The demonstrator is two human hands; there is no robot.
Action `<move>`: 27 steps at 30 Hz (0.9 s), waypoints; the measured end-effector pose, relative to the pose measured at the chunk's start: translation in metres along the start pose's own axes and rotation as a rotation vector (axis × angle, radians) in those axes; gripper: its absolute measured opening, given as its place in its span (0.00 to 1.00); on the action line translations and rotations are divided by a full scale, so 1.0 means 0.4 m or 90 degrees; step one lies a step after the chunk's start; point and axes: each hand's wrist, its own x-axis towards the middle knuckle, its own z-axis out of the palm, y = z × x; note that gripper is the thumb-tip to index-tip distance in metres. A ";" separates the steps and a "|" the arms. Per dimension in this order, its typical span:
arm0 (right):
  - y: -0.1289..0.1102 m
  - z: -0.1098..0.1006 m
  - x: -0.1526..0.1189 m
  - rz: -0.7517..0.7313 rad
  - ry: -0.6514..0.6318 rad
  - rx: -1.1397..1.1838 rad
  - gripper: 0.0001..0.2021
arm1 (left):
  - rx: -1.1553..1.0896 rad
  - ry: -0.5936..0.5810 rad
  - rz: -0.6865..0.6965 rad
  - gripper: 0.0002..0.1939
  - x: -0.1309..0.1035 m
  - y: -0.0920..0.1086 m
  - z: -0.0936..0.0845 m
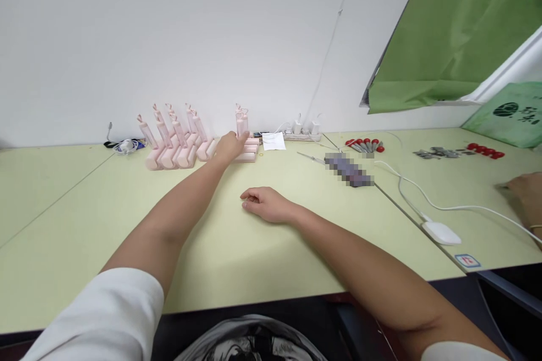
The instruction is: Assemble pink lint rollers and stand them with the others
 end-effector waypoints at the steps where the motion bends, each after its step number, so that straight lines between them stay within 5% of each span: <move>1: 0.003 0.001 0.000 -0.006 0.001 0.001 0.15 | -0.010 -0.008 -0.006 0.28 -0.003 0.007 0.004; 7: 0.006 0.008 0.007 -0.012 0.084 0.028 0.10 | -0.080 -0.026 -0.014 0.10 -0.049 0.018 -0.019; 13: 0.041 -0.013 0.044 0.111 0.294 0.152 0.21 | -0.252 -0.016 0.000 0.18 -0.198 -0.021 -0.089; 20: 0.059 0.011 0.058 -0.062 0.237 0.245 0.30 | -0.550 -0.103 -0.058 0.25 -0.347 -0.081 -0.102; 24: 0.045 0.023 0.051 -0.124 0.260 0.321 0.29 | -0.677 -0.102 -0.083 0.25 -0.367 -0.085 -0.083; 27: 0.033 0.011 0.045 -0.162 0.264 0.393 0.32 | -0.738 -0.031 -0.098 0.24 -0.355 -0.084 -0.083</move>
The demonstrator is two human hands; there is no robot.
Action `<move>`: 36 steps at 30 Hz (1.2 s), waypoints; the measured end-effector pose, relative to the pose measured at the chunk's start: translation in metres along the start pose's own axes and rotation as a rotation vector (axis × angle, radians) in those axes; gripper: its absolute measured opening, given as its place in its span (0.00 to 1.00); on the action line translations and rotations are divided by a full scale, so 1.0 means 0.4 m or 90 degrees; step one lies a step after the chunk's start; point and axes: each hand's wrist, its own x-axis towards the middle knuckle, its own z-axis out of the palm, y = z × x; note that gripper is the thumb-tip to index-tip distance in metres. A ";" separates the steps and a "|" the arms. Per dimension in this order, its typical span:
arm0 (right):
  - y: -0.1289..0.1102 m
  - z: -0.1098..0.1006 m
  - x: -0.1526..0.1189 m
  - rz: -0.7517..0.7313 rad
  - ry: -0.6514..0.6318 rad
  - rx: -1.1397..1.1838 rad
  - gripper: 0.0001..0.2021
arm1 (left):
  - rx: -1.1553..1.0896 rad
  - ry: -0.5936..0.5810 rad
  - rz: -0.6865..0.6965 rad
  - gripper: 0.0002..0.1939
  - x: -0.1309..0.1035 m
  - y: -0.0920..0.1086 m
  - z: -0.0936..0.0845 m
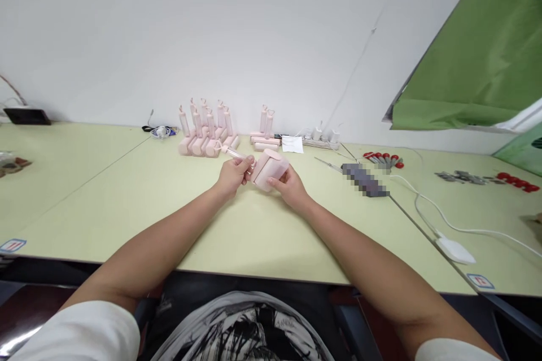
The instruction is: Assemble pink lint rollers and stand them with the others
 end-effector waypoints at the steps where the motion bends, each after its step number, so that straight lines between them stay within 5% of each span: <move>1: -0.005 -0.005 0.001 0.006 0.006 0.013 0.32 | -0.016 0.029 0.014 0.23 0.006 0.004 -0.004; 5: -0.012 -0.042 0.008 0.059 0.027 -0.035 0.31 | -0.056 0.143 0.059 0.22 0.035 0.034 -0.053; 10: -0.008 -0.061 0.013 0.045 0.061 -0.312 0.32 | -0.206 0.276 0.075 0.20 0.053 0.090 -0.150; 14: -0.005 -0.002 0.018 0.053 0.005 -0.528 0.28 | -0.294 0.320 0.089 0.20 0.058 0.118 -0.193; 18: 0.010 0.080 0.051 0.008 -0.100 -0.623 0.24 | -0.284 0.322 0.093 0.21 0.061 0.111 -0.190; 24: 0.043 0.159 0.131 -0.004 -0.113 -0.560 0.27 | -0.215 0.261 0.134 0.23 0.056 0.087 -0.160; 29: 0.049 0.139 0.104 -0.019 -0.042 -0.465 0.31 | -0.198 0.178 0.083 0.23 0.038 0.074 -0.130; 33: 0.019 0.085 0.025 -0.089 -0.027 -0.125 0.26 | -0.248 -0.006 -0.031 0.23 -0.004 0.046 -0.073; 36: -0.010 0.046 -0.024 -0.028 0.004 -0.016 0.24 | -0.235 -0.179 -0.152 0.23 -0.045 0.018 -0.021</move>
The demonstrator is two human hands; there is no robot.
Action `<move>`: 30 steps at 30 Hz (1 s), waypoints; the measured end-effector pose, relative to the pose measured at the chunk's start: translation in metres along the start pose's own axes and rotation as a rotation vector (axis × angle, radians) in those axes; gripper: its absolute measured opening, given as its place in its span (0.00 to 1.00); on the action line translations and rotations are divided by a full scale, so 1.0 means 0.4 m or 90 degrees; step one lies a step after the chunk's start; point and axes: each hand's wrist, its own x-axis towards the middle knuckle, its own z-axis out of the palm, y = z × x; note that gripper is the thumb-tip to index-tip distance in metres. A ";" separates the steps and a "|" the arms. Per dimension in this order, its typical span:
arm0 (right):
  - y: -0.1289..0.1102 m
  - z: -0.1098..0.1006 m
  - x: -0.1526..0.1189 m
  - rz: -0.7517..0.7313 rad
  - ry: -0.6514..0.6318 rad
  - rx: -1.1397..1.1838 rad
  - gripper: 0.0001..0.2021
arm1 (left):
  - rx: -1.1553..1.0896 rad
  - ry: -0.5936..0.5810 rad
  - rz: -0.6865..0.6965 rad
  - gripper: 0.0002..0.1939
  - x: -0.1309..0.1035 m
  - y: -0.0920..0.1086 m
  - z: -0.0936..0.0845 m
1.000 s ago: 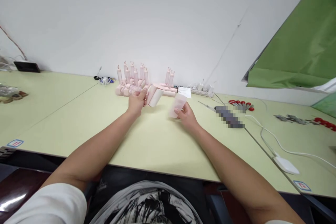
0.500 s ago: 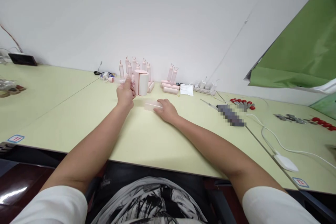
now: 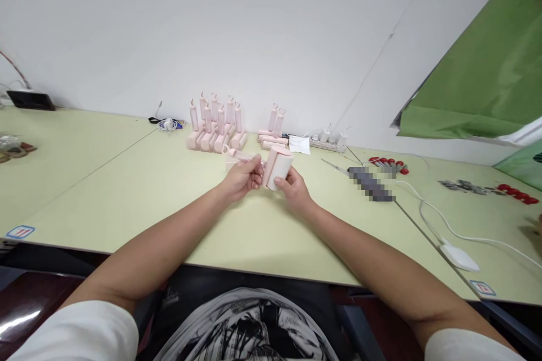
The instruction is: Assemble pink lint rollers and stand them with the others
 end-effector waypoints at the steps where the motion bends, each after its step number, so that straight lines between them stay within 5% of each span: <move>1: -0.009 -0.012 -0.008 0.041 0.028 0.015 0.24 | 0.009 -0.024 -0.033 0.22 -0.004 -0.013 0.010; 6: -0.045 -0.065 0.004 0.212 0.092 0.072 0.19 | 0.022 0.074 0.035 0.23 0.003 0.008 -0.023; 12: -0.055 -0.082 0.022 0.283 0.071 0.018 0.13 | 0.284 0.109 0.083 0.17 0.019 0.083 -0.102; 15: -0.052 -0.069 0.011 0.319 0.013 0.002 0.12 | 0.330 0.062 0.048 0.17 0.002 0.070 -0.084; 18: -0.053 -0.056 0.002 0.336 -0.045 -0.006 0.13 | 0.389 -0.061 -0.080 0.21 -0.026 0.040 -0.050; 22: -0.056 -0.047 -0.002 0.328 -0.022 -0.037 0.14 | 0.527 -0.173 -0.180 0.22 -0.051 0.005 -0.024; 27: -0.057 -0.036 -0.008 0.335 -0.022 -0.054 0.13 | 0.568 -0.082 -0.022 0.19 -0.040 -0.002 -0.018; 30: -0.058 -0.025 -0.014 0.336 -0.035 -0.050 0.13 | 0.511 0.000 -0.046 0.18 -0.035 0.008 -0.015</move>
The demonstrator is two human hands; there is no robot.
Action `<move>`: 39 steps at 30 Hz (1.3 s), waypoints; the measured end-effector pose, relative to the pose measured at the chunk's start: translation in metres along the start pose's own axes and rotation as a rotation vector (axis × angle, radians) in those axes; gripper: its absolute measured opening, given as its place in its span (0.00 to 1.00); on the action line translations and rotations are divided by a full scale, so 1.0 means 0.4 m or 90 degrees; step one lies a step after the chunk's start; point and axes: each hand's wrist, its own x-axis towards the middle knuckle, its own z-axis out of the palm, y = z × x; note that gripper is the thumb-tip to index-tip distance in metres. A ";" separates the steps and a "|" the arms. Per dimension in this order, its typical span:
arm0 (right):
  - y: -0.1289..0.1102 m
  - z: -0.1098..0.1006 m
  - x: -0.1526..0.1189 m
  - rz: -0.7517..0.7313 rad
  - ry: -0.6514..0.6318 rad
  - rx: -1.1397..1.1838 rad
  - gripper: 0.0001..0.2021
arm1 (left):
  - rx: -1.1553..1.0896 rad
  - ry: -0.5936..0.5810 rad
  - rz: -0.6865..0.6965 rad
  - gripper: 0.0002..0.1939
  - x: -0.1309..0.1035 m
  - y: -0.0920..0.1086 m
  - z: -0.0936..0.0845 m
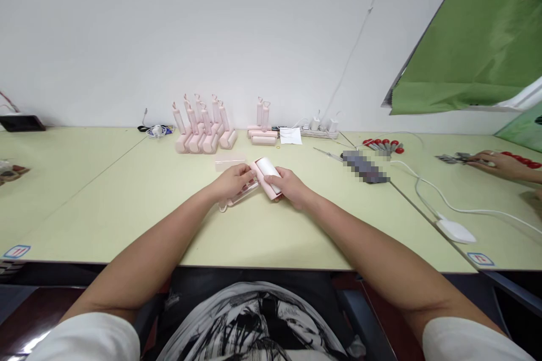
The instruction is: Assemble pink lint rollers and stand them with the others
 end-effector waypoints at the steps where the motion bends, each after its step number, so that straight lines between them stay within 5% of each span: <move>1: 0.000 0.004 -0.002 -0.002 0.006 0.003 0.12 | -0.019 -0.018 -0.022 0.19 0.000 0.002 0.000; 4: 0.000 0.012 -0.005 -0.008 0.021 0.008 0.12 | -0.023 -0.080 -0.025 0.20 -0.004 0.000 0.009; 17: 0.001 0.021 -0.010 -0.019 0.042 0.018 0.12 | 0.146 -0.001 0.096 0.20 -0.010 0.009 0.026; 28: 0.011 0.033 -0.006 -0.008 0.052 -0.004 0.13 | 0.108 -0.020 0.097 0.24 -0.002 0.001 0.019; 34: 0.010 0.023 -0.004 -0.067 0.070 -0.073 0.15 | 0.074 -0.092 0.041 0.22 0.003 -0.001 -0.011; 39: 0.009 -0.003 -0.004 -0.099 -0.015 -0.075 0.18 | -0.059 -0.004 0.117 0.22 0.027 -0.012 -0.043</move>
